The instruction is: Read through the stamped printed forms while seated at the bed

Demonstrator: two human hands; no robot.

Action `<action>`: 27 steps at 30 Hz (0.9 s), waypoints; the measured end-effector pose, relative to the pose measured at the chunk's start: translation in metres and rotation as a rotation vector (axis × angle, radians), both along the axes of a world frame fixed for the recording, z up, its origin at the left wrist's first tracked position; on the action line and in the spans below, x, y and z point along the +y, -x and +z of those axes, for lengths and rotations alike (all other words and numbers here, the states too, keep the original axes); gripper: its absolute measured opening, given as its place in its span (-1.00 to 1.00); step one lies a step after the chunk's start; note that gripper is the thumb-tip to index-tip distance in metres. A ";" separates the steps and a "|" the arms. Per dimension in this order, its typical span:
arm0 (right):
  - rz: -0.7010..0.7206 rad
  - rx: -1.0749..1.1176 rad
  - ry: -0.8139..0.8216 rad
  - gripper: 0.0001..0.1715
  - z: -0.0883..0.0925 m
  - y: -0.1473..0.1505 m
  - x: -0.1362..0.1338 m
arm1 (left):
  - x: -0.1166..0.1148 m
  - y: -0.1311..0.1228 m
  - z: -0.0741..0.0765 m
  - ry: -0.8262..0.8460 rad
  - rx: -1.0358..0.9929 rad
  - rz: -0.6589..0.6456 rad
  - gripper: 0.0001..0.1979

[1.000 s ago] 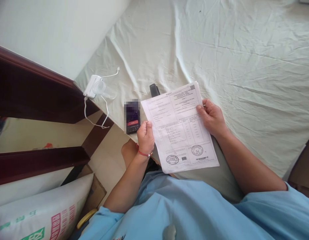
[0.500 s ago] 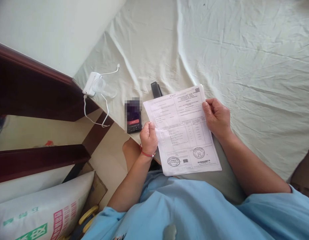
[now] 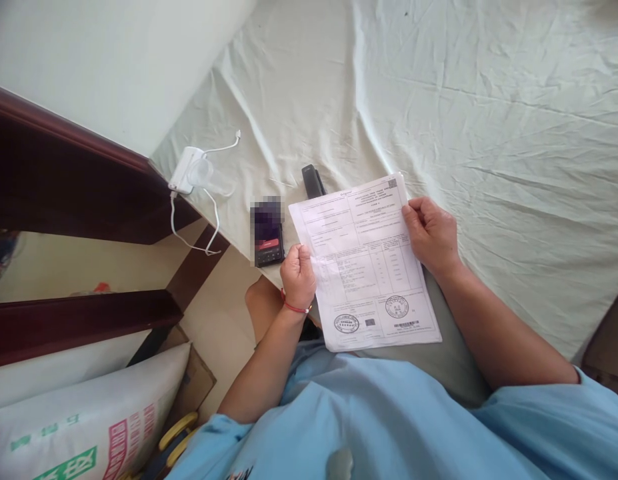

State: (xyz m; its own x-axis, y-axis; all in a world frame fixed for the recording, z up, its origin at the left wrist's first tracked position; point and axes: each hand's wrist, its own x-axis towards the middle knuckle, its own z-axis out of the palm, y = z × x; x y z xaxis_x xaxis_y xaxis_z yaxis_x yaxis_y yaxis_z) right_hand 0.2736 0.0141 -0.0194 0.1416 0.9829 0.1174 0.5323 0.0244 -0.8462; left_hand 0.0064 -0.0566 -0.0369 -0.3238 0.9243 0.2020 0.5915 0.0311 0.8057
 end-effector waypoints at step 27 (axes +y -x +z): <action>-0.013 0.001 0.009 -0.78 -0.001 -0.001 0.001 | -0.002 0.000 0.003 0.006 -0.012 -0.001 -0.46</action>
State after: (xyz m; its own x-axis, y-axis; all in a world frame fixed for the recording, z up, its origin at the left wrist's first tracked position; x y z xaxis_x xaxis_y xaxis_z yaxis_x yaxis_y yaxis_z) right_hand 0.2749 0.0146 -0.0199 0.1547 0.9820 0.1083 0.5318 0.0096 -0.8468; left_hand 0.0068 -0.0583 -0.0343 -0.3250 0.9259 0.1928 0.5821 0.0351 0.8124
